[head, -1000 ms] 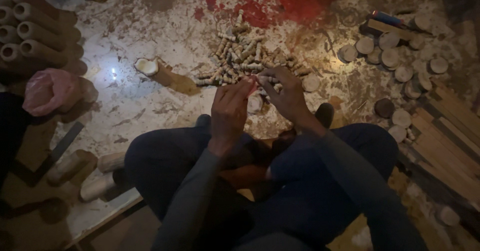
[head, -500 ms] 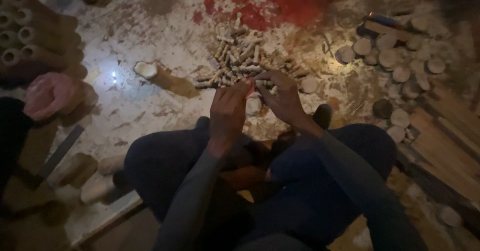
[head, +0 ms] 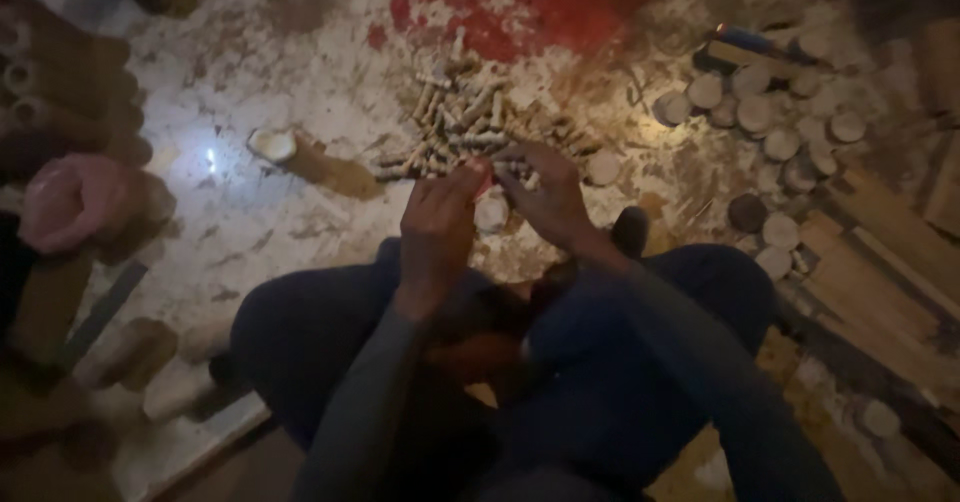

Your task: The person sits on the floor and repeatedly picks up small cylindrical clay pieces and flat circular clay discs. They press the discs onto the ends of the cylinders to assemble them, then place the finished units into a growing pile on the floor.

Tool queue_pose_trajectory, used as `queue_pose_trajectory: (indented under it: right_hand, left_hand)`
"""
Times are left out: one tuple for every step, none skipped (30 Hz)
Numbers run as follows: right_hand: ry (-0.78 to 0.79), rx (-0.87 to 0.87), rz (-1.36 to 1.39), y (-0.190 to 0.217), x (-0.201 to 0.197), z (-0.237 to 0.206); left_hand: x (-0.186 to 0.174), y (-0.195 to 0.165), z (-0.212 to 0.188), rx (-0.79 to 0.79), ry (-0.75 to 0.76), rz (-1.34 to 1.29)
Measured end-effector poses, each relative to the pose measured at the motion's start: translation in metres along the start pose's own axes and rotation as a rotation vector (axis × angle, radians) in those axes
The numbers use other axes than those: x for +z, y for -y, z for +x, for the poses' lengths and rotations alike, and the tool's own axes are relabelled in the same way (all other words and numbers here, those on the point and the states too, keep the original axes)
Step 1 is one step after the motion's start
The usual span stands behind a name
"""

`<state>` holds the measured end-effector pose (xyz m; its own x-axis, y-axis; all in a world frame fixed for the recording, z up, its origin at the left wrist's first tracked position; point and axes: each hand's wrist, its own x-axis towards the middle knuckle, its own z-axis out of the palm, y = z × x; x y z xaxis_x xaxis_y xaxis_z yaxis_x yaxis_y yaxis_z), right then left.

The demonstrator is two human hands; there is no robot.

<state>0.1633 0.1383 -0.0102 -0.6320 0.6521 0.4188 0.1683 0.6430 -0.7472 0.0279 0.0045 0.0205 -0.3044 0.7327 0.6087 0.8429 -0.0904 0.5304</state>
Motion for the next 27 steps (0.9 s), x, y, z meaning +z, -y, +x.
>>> queue_pose_trajectory:
  right_hand:
    - [0.010, -0.035, 0.042, 0.000, 0.001, -0.001]
    - [0.028, -0.064, 0.092, -0.001, 0.001, -0.001]
    - [0.053, -0.091, 0.145, -0.002, 0.001, -0.002]
    - [0.032, -0.017, 0.146, -0.002, 0.002, -0.002]
    - [0.010, 0.058, 0.146, -0.003, 0.001, -0.001]
    - [-0.019, 0.131, 0.139, -0.003, 0.001, -0.001]
    - [-0.031, 0.140, 0.144, -0.004, -0.001, 0.000]
    - [-0.045, 0.150, 0.145, -0.004, -0.001, 0.001]
    - [-0.054, 0.165, 0.145, -0.004, -0.002, 0.001]
    - [-0.056, 0.153, 0.149, -0.003, -0.003, 0.001]
    - [-0.052, 0.140, 0.161, -0.003, -0.002, 0.001]
    - [-0.046, 0.127, 0.179, -0.002, -0.002, 0.001]
    - [-0.017, 0.120, 0.228, 0.000, -0.001, 0.000]
    - [0.005, 0.110, 0.269, 0.002, 0.000, -0.001]
    - [0.023, 0.095, 0.307, 0.002, 0.000, 0.000]
    - [0.014, 0.086, 0.272, 0.003, 0.000, 0.000]
    - [0.007, 0.078, 0.240, 0.003, 0.000, 0.000]
    - [0.003, 0.072, 0.211, 0.003, 0.000, 0.000]
    - [0.012, 0.082, 0.227, 0.003, 0.000, 0.000]
    - [0.021, 0.089, 0.243, 0.003, -0.001, -0.001]
    - [0.026, 0.094, 0.259, 0.002, 0.000, -0.001]
    - [0.017, 0.073, 0.236, 0.001, 0.000, -0.001]
    - [0.010, 0.057, 0.214, 0.000, 0.001, -0.001]
    - [0.008, 0.045, 0.195, 0.000, 0.002, -0.002]
    - [-0.007, 0.104, 0.216, -0.001, 0.003, -0.002]
    - [-0.025, 0.160, 0.231, -0.003, 0.004, -0.002]
    - [-0.047, 0.210, 0.242, -0.005, 0.003, -0.001]
  left_hand:
    - [0.000, 0.000, 0.000, 0.006, 0.009, -0.008]
    - [0.000, 0.000, 0.000, 0.003, 0.023, -0.011]
    - [0.000, -0.001, 0.000, -0.008, 0.039, -0.011]
    - [-0.002, -0.001, 0.000, -0.008, 0.039, -0.007]
    - [-0.003, -0.002, 0.000, -0.007, 0.040, -0.004]
    - [-0.004, -0.003, 0.000, 0.003, 0.039, -0.006]
    - [-0.006, -0.002, 0.000, -0.003, 0.041, -0.032]
    - [-0.010, -0.002, 0.000, -0.008, 0.043, -0.061]
    - [-0.011, -0.002, 0.000, -0.019, 0.048, -0.093]
    - [-0.012, -0.002, 0.001, -0.050, 0.029, -0.098]
    - [-0.014, -0.001, 0.001, -0.087, 0.009, -0.095]
    - [-0.016, -0.001, 0.001, -0.125, -0.010, -0.085]
    - [-0.015, -0.001, 0.001, -0.137, -0.026, -0.075]
    - [-0.015, -0.001, 0.002, -0.143, -0.044, -0.072]
    - [-0.012, -0.001, 0.003, -0.142, -0.065, -0.072]
    - [-0.009, -0.002, 0.004, -0.109, -0.052, -0.092]
    - [-0.006, -0.004, 0.003, -0.079, -0.038, -0.110]
    - [-0.005, -0.005, 0.003, -0.052, -0.022, -0.125]
    - [-0.004, -0.005, 0.003, -0.048, -0.021, -0.101]
    - [-0.003, -0.005, 0.003, -0.043, -0.021, -0.076]
    - [-0.002, -0.005, 0.003, -0.033, -0.022, -0.049]
    - [-0.002, -0.005, 0.003, -0.010, -0.021, -0.022]
    - [-0.003, -0.005, 0.002, 0.008, -0.016, 0.004]
    - [-0.004, -0.006, 0.001, 0.020, -0.009, 0.033]
    - [-0.005, -0.007, 0.000, 0.030, 0.003, 0.041]
    - [-0.006, -0.009, -0.001, 0.043, 0.013, 0.045]
    - [-0.006, -0.009, -0.001, 0.063, 0.016, 0.048]
